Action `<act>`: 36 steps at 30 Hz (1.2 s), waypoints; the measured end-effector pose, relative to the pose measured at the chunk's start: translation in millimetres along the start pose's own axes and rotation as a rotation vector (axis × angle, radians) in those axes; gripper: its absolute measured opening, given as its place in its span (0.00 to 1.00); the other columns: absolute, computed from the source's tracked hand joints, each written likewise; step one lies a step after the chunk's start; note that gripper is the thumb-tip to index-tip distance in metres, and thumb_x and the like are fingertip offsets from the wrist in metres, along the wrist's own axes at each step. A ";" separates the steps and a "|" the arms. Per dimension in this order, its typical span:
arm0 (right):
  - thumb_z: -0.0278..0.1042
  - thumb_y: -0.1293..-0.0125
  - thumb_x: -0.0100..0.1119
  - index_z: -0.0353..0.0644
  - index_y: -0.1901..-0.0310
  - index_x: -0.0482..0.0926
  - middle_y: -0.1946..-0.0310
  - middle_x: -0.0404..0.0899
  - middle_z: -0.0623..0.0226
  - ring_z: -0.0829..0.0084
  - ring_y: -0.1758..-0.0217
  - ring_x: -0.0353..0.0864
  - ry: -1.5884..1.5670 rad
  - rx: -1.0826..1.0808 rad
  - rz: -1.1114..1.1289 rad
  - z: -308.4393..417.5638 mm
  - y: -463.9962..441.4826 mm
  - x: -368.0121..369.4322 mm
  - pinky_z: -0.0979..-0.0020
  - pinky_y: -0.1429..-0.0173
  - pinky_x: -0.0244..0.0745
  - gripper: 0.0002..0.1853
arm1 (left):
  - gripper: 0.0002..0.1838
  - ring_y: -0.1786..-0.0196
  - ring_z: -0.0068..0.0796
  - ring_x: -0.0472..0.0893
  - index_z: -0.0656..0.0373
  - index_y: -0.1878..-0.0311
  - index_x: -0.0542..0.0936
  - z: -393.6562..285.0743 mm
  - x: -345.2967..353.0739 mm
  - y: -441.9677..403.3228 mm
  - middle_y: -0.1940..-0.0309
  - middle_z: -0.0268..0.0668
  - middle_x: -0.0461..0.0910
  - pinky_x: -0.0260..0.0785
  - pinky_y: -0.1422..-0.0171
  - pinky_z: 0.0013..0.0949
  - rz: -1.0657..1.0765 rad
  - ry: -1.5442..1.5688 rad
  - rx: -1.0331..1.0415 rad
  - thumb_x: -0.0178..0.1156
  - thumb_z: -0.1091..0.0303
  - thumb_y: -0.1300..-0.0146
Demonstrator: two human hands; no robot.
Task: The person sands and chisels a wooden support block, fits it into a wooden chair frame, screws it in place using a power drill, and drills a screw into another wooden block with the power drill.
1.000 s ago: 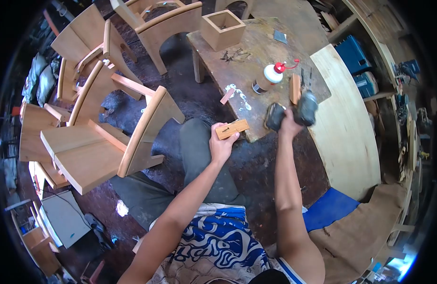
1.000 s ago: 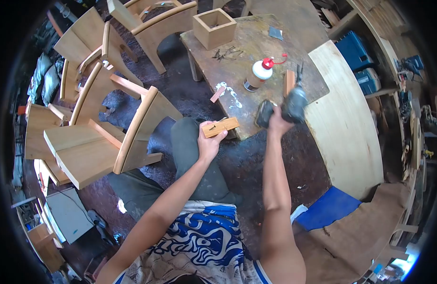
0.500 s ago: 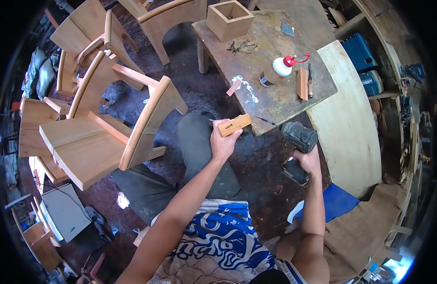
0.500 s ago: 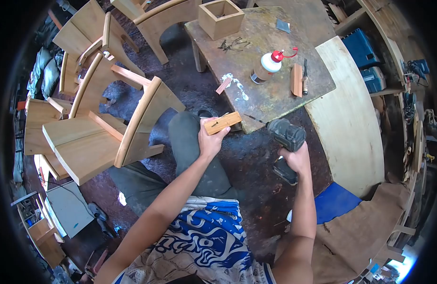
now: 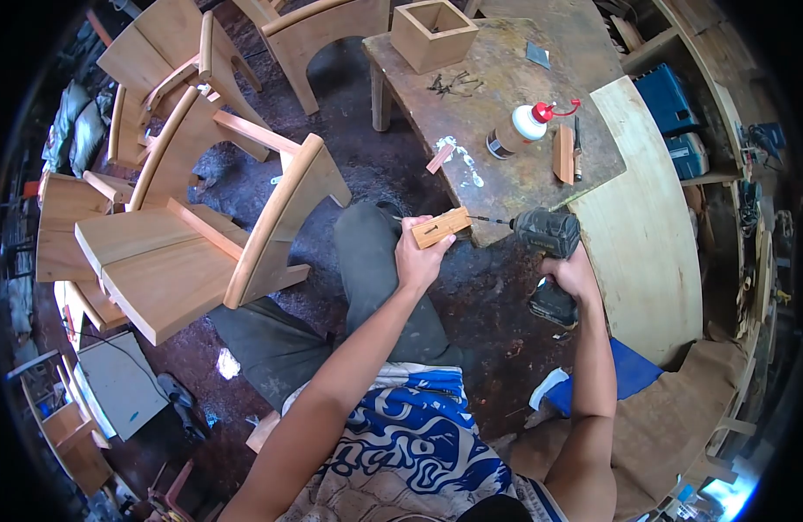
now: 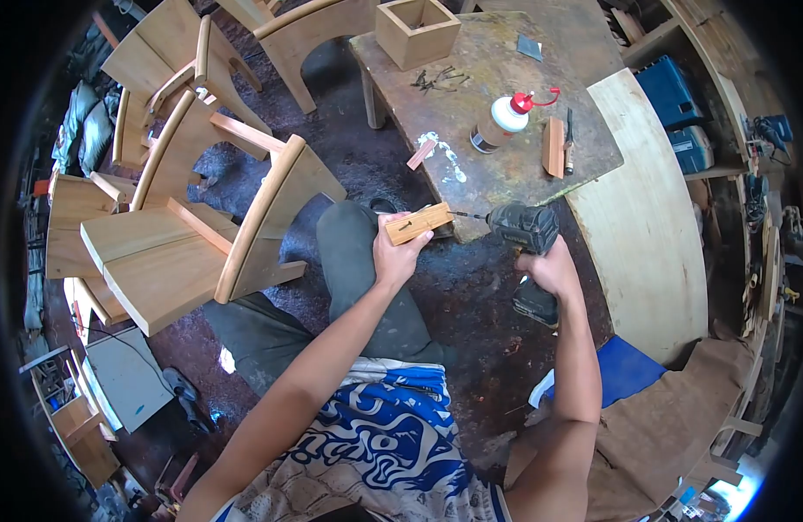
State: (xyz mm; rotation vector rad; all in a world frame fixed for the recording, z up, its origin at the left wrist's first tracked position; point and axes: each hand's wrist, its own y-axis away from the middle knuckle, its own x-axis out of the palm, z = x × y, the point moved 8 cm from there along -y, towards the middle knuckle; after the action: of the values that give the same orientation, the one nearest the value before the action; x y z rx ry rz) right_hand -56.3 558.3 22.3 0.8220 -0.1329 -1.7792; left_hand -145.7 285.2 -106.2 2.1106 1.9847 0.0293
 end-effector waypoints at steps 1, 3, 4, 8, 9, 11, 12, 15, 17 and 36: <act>0.18 0.55 0.63 0.38 0.51 0.82 0.71 0.79 0.72 0.77 0.71 0.77 0.001 0.000 0.001 -0.2 -0.9 0.2 0.68 0.65 0.74 0.24 | 0.28 0.51 0.31 0.86 0.59 0.48 0.75 -0.5 -0.2 0.1 0.54 0.40 0.86 0.77 0.42 0.36 0.000 0.002 0.005 0.81 0.64 0.45; 0.18 0.55 0.63 0.38 0.53 0.82 0.73 0.79 0.72 0.77 0.72 0.76 -0.004 -0.011 0.013 -0.1 -2.3 1.0 0.68 0.66 0.73 0.22 | 0.28 0.50 0.31 0.86 0.60 0.48 0.75 0.0 0.2 0.7 0.53 0.40 0.86 0.77 0.42 0.35 0.006 0.004 -0.005 0.81 0.64 0.45; 0.18 0.55 0.63 0.38 0.53 0.82 0.73 0.79 0.72 0.77 0.72 0.76 -0.003 -0.011 0.014 1.3 -2.3 1.2 0.68 0.66 0.73 0.22 | 0.28 0.50 0.31 0.86 0.60 0.47 0.75 0.5 0.8 0.5 0.53 0.40 0.86 0.77 0.42 0.35 0.013 0.005 -0.013 0.81 0.64 0.45; 0.18 0.55 0.64 0.38 0.53 0.82 0.73 0.78 0.72 0.77 0.73 0.76 0.032 -0.001 0.003 8.7 -0.4 1.0 0.68 0.67 0.73 0.23 | 0.28 0.50 0.31 0.86 0.60 0.47 0.76 1.8 2.2 -0.3 0.53 0.41 0.86 0.77 0.42 0.35 0.024 0.015 -0.031 0.81 0.64 0.45; 0.18 0.55 0.64 0.38 0.53 0.82 0.73 0.78 0.72 0.77 0.73 0.75 0.034 0.002 -0.003 9.1 -0.3 0.5 0.68 0.67 0.72 0.22 | 0.28 0.50 0.30 0.86 0.60 0.47 0.76 0.4 1.9 -0.2 0.53 0.41 0.86 0.77 0.42 0.35 0.015 0.012 -0.013 0.81 0.64 0.45; 0.18 0.55 0.63 0.38 0.53 0.82 0.74 0.78 0.72 0.77 0.74 0.75 0.020 0.009 0.000 3.4 -3.0 -0.2 0.68 0.68 0.72 0.22 | 0.28 0.50 0.30 0.86 0.60 0.47 0.76 -0.2 1.7 -0.1 0.53 0.40 0.87 0.77 0.42 0.35 0.006 0.009 0.005 0.81 0.64 0.45; 0.18 0.55 0.63 0.38 0.54 0.82 0.74 0.78 0.72 0.77 0.75 0.75 0.004 0.016 0.004 1.1 -4.3 0.1 0.68 0.69 0.72 0.22 | 0.27 0.51 0.30 0.86 0.60 0.47 0.76 0.1 1.8 -0.1 0.53 0.40 0.87 0.77 0.42 0.35 0.003 0.013 0.006 0.81 0.64 0.45; 0.18 0.55 0.63 0.38 0.54 0.82 0.75 0.77 0.72 0.77 0.76 0.75 -0.024 -0.010 0.014 8.3 -3.8 1.5 0.68 0.71 0.71 0.21 | 0.27 0.51 0.30 0.86 0.60 0.47 0.76 5.0 3.0 -1.2 0.54 0.40 0.86 0.77 0.42 0.35 0.001 0.016 0.001 0.81 0.65 0.45; 0.18 0.56 0.63 0.38 0.55 0.82 0.76 0.77 0.72 0.77 0.76 0.75 -0.006 -0.002 0.028 8.6 -6.5 0.8 0.68 0.71 0.70 0.21 | 0.27 0.51 0.30 0.86 0.60 0.47 0.76 3.6 1.7 -1.3 0.54 0.40 0.86 0.77 0.42 0.35 0.004 0.017 -0.003 0.81 0.65 0.45; 0.16 0.62 0.55 0.35 0.59 0.81 0.82 0.73 0.67 0.74 0.85 0.71 0.335 0.019 0.311 72.0 -57.5 8.0 0.68 0.83 0.63 0.21 | 0.27 0.49 0.29 0.85 0.61 0.50 0.73 4.8 4.6 -3.9 0.48 0.40 0.85 0.78 0.40 0.34 0.029 0.060 -0.006 0.81 0.68 0.46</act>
State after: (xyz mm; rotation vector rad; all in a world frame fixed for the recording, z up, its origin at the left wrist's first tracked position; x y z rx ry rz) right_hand -145.6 551.3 45.6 1.0407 -0.0528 -1.3329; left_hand -148.3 289.0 -112.3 2.1589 1.9851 0.1043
